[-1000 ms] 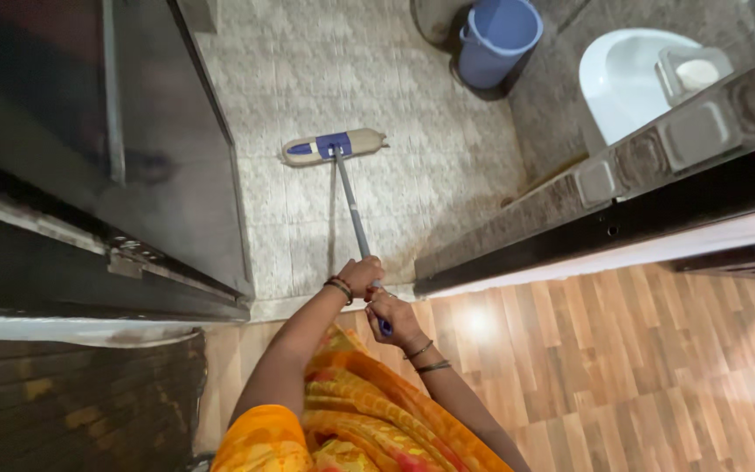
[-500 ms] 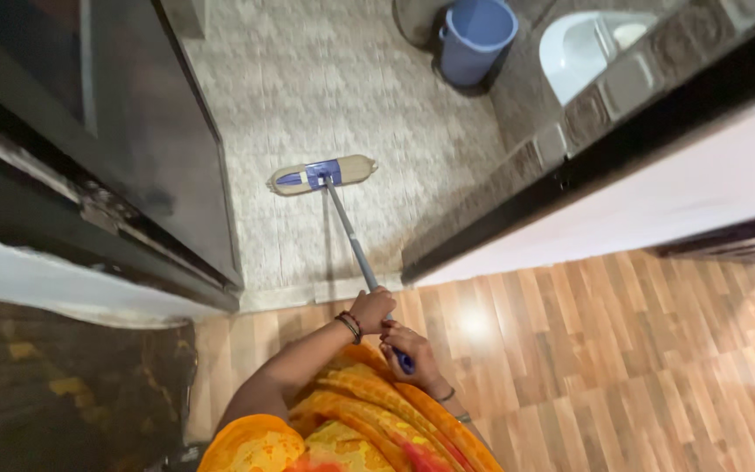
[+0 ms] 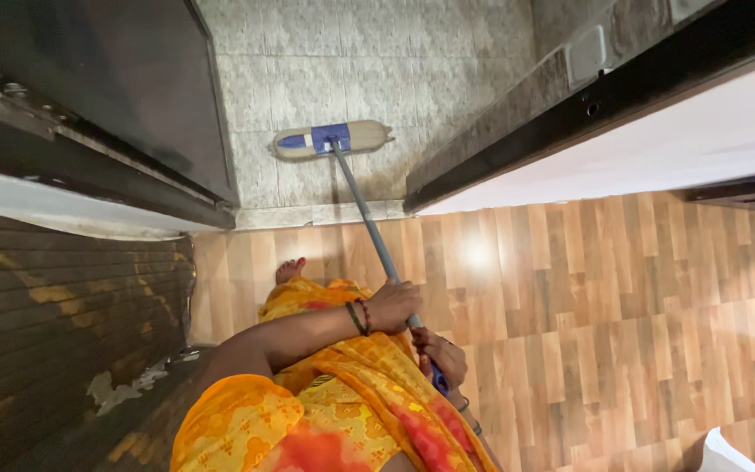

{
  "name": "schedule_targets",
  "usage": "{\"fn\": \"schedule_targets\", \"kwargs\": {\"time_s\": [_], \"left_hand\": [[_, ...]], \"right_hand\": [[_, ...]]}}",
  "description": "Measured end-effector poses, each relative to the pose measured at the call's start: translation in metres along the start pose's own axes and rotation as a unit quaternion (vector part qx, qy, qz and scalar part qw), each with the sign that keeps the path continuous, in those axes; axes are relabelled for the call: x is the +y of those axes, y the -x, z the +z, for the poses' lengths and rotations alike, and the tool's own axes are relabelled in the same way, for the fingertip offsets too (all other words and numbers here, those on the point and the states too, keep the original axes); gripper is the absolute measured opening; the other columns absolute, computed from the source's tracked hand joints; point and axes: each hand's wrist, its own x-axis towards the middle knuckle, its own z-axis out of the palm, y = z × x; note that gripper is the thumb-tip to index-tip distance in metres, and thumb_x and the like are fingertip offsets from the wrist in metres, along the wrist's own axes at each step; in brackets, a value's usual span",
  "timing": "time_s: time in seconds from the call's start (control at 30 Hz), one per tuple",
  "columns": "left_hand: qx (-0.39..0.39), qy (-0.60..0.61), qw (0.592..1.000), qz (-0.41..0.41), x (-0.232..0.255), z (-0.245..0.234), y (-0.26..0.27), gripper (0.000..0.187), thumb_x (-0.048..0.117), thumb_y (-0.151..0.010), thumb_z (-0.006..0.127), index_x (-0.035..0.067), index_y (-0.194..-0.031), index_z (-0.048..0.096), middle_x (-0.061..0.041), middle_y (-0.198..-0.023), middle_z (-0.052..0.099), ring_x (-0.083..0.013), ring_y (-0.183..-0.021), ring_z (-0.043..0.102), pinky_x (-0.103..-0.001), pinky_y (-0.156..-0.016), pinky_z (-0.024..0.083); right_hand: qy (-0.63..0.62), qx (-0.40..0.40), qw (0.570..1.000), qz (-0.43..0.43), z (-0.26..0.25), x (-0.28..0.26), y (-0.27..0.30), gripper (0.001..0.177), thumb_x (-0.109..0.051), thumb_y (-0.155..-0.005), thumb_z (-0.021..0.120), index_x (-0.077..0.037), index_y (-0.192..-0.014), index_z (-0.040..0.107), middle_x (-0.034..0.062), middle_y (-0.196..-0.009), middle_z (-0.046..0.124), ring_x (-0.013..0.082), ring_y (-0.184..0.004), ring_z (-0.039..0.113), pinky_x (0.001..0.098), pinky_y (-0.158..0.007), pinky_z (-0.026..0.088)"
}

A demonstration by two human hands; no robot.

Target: The person mops the tiled floor of a bathroom by pushing and pulling a flat mop over the surface, reaching into corners and around the base of the toilet and a blue bucket.

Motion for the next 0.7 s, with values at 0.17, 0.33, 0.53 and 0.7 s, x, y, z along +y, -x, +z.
{"fn": "schedule_targets", "kwargs": {"time_s": [0.17,0.33,0.53,0.7], "left_hand": [[0.029,-0.024,0.999,0.021,-0.041,0.012,0.002,0.016,0.023,-0.067,0.082,0.014,-0.072,0.070,-0.004,-0.085,0.065,-0.0289,-0.097,0.060,-0.055,-0.076,0.041],[0.055,-0.020,0.998,0.000,-0.104,0.001,-0.012,0.010,0.019,-0.064,0.078,0.015,-0.067,0.070,-0.002,-0.087,0.065,-0.0284,-0.100,0.060,-0.050,-0.072,0.046],[0.079,-0.053,0.995,-0.027,-0.205,-0.037,-0.047,0.003,0.018,-0.073,0.074,0.017,-0.072,0.071,-0.002,-0.091,0.066,-0.0270,-0.105,0.062,-0.049,-0.076,0.050],[0.109,-0.094,0.987,-0.065,-0.275,-0.075,-0.075,0.005,0.020,-0.075,0.075,0.021,-0.080,0.073,-0.001,-0.098,0.067,-0.0253,-0.116,0.060,-0.056,-0.081,0.048]], "right_hand": [[-0.021,-0.085,0.996,-0.023,0.019,0.039,0.010,0.019,-0.007,-0.101,0.059,0.003,-0.087,0.065,0.0187,-0.086,0.070,0.0383,-0.088,0.076,0.0422,-0.083,0.063],[0.013,-0.051,0.999,0.011,0.058,0.068,-0.024,0.015,-0.003,-0.096,0.058,0.001,-0.084,0.065,0.0176,-0.085,0.072,0.0320,-0.087,0.077,0.0364,-0.080,0.063],[0.031,-0.067,0.997,0.030,0.117,0.114,-0.095,0.015,0.003,-0.093,0.053,0.010,-0.096,0.066,0.0267,-0.103,0.072,0.0314,-0.087,0.075,0.0371,-0.079,0.062],[0.001,-0.078,0.995,0.059,0.153,0.155,-0.149,0.013,0.004,-0.096,0.053,0.009,-0.099,0.065,0.0242,-0.109,0.071,0.0336,-0.101,0.073,0.0373,-0.086,0.060]]}}
